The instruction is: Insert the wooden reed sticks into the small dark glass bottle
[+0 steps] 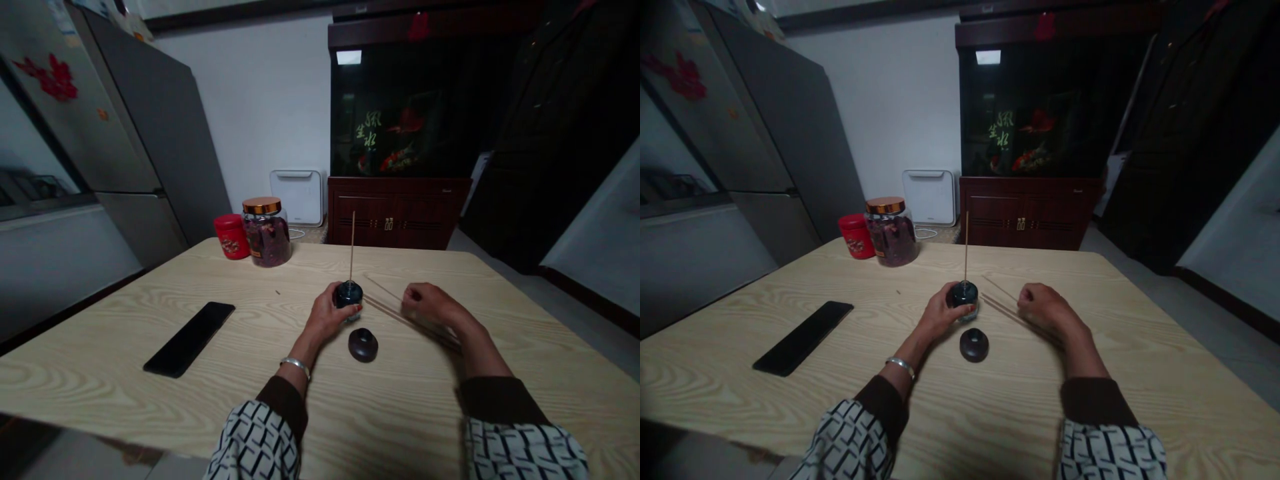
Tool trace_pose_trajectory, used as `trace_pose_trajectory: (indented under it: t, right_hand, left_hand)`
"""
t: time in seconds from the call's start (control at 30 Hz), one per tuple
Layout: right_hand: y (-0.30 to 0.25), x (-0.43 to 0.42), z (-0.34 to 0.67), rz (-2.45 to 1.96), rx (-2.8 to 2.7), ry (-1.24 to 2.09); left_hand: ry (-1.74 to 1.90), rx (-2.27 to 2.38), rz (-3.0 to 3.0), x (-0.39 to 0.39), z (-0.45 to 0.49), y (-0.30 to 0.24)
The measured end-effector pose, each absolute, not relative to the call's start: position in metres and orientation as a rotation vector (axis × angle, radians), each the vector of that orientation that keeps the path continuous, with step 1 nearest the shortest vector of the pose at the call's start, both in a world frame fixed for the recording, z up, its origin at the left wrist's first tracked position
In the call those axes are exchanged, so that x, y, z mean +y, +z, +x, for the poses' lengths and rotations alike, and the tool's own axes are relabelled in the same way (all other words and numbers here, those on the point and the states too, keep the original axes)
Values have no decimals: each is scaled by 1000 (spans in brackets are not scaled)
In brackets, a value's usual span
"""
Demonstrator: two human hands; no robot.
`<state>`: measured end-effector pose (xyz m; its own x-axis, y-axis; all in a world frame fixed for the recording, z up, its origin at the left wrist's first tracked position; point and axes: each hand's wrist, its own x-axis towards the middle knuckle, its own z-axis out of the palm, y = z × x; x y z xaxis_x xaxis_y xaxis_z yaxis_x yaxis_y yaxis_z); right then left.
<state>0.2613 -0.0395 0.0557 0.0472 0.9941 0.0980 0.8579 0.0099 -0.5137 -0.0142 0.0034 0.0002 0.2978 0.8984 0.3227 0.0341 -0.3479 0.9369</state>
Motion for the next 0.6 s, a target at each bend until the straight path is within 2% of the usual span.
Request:
trace_pose_trajectory:
  t: [0.13,0.3,0.6]
  right_hand:
    - [91,-46,253,-1395,-1390,389]
    - [110,-47,214,-789,-800,607]
    - [93,-34,183,-772,-851,496]
  left_hand:
    - [1188,871,1649,1,-15,2]
    - [1193,885,1658,-1,-15,5]
    - [1188,890,1656,2,-14,2]
